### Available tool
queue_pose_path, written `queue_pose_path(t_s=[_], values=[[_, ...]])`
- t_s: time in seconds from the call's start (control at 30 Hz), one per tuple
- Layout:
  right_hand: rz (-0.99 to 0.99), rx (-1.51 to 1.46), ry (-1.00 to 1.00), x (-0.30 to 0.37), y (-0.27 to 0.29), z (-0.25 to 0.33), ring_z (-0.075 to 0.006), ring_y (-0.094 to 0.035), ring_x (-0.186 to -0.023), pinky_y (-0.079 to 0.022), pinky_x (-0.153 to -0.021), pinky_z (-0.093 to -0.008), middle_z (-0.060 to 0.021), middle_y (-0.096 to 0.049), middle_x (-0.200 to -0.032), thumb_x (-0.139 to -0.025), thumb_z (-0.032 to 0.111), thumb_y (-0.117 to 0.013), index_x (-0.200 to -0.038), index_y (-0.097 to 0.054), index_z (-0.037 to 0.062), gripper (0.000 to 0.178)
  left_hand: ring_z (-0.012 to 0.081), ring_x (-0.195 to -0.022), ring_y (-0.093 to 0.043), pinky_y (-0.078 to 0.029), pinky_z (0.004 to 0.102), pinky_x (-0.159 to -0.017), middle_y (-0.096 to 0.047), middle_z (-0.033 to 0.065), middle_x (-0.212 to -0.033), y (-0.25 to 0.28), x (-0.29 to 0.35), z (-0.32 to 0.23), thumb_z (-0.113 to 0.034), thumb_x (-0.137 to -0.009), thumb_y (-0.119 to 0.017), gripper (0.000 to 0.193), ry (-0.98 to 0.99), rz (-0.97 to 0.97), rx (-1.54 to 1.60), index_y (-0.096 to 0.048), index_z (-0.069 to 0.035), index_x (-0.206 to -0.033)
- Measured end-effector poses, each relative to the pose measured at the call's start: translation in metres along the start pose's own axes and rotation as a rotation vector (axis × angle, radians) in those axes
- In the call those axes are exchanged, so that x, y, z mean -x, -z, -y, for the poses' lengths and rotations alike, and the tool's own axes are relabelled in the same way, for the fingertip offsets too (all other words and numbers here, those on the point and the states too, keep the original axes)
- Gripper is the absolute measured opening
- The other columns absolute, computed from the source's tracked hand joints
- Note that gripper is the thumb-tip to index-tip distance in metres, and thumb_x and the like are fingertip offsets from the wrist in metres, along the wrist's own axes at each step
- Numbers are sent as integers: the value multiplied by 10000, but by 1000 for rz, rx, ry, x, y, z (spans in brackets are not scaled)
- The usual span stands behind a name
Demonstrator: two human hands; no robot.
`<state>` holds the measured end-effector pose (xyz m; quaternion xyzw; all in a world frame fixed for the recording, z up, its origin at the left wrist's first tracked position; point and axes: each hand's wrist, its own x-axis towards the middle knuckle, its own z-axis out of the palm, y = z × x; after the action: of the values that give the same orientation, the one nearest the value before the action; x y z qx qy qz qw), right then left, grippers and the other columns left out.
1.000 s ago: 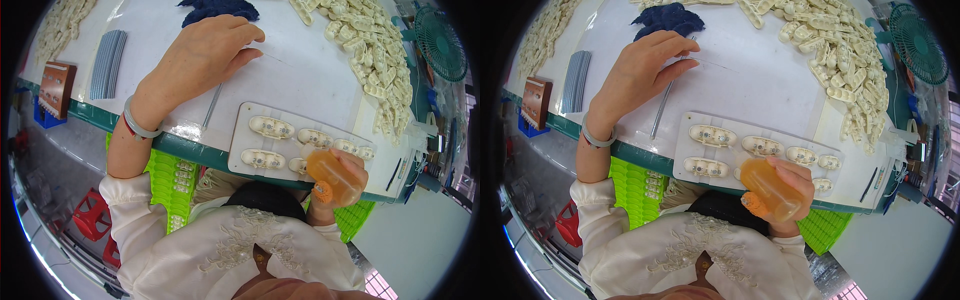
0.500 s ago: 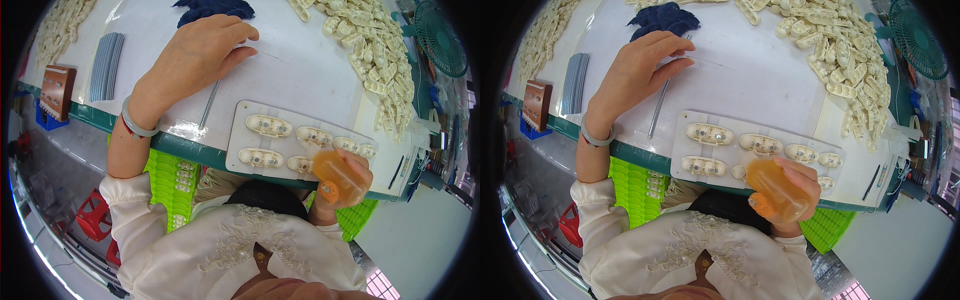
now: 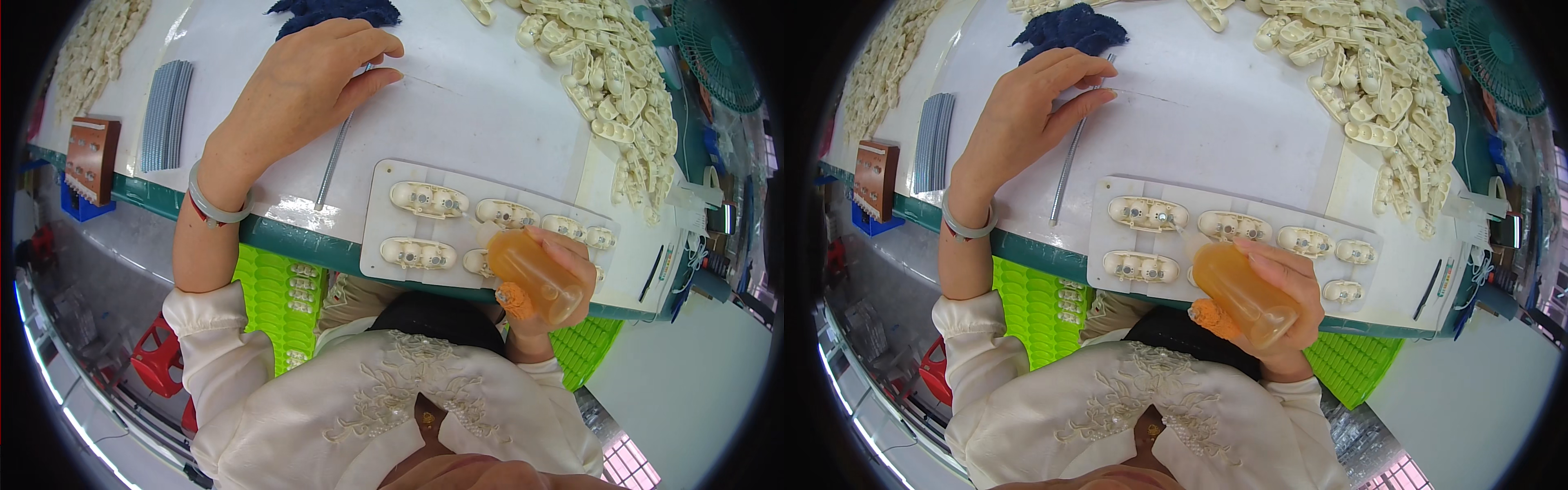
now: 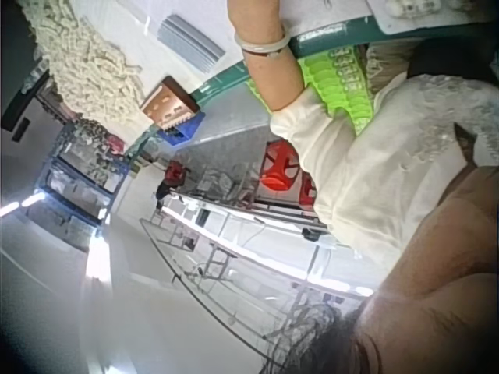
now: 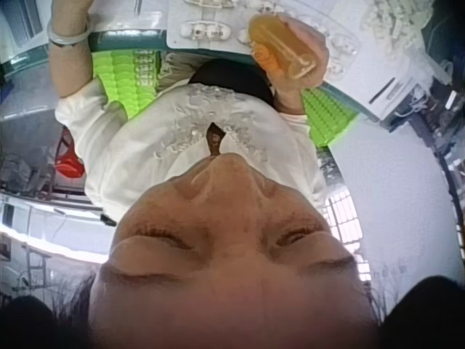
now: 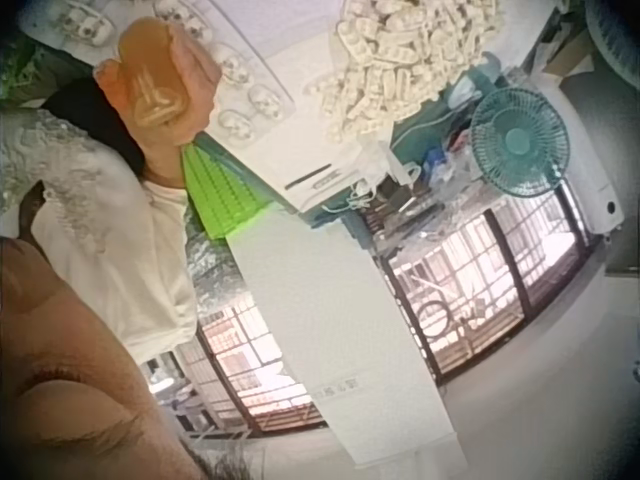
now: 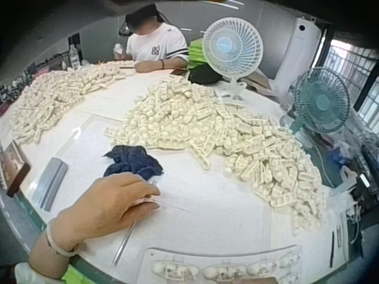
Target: The recorder is applying a liquid and using a metal scraper tool to assemble and clean small white plastic components at a workshop table.
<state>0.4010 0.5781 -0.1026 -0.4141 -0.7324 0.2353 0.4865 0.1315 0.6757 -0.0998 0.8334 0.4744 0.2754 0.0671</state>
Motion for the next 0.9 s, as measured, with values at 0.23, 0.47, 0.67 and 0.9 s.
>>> queue_pose_path(t_s=[0.23,0.47,0.67,0.9], values=[[-220,97,-29,17,20,-5,-247,-572,-813,-510,-702,-308,-210,-572,-896,-780,349,-683,-1001,-467,-28,488,217,-740,-603,-499,276,-642,-593,83,-867,1,-3,-2,-92,-788,-641,190,5,23,-3,-600,-31,-963],[-143,46,-37,15,22,-8,-247,-578,-812,-518,-703,-307,-208,-577,-889,-791,327,-671,-982,-470,-24,448,200,-759,-610,-493,262,-662,-589,94,-846,4,-4,-2,-73,-789,-636,198,70,48,27,-591,-10,-970],[-138,25,-22,16,20,-11,-243,-584,-813,-524,-707,-304,-212,-584,-894,-805,296,-657,-969,-470,-20,402,200,-754,-605,-486,253,-672,-585,95,-839,3,-5,-2,-69,-792,-633,198,82,49,56,-591,-4,-974],[-163,96,16,23,28,-15,-231,-568,-815,-510,-660,-268,-206,-576,-887,-801,320,-664,-981,-466,-19,432,198,-738,-599,-481,256,-659,-581,95,-828,3,-5,-4,-67,-790,-634,193,83,49,52,-593,-8,-969]])
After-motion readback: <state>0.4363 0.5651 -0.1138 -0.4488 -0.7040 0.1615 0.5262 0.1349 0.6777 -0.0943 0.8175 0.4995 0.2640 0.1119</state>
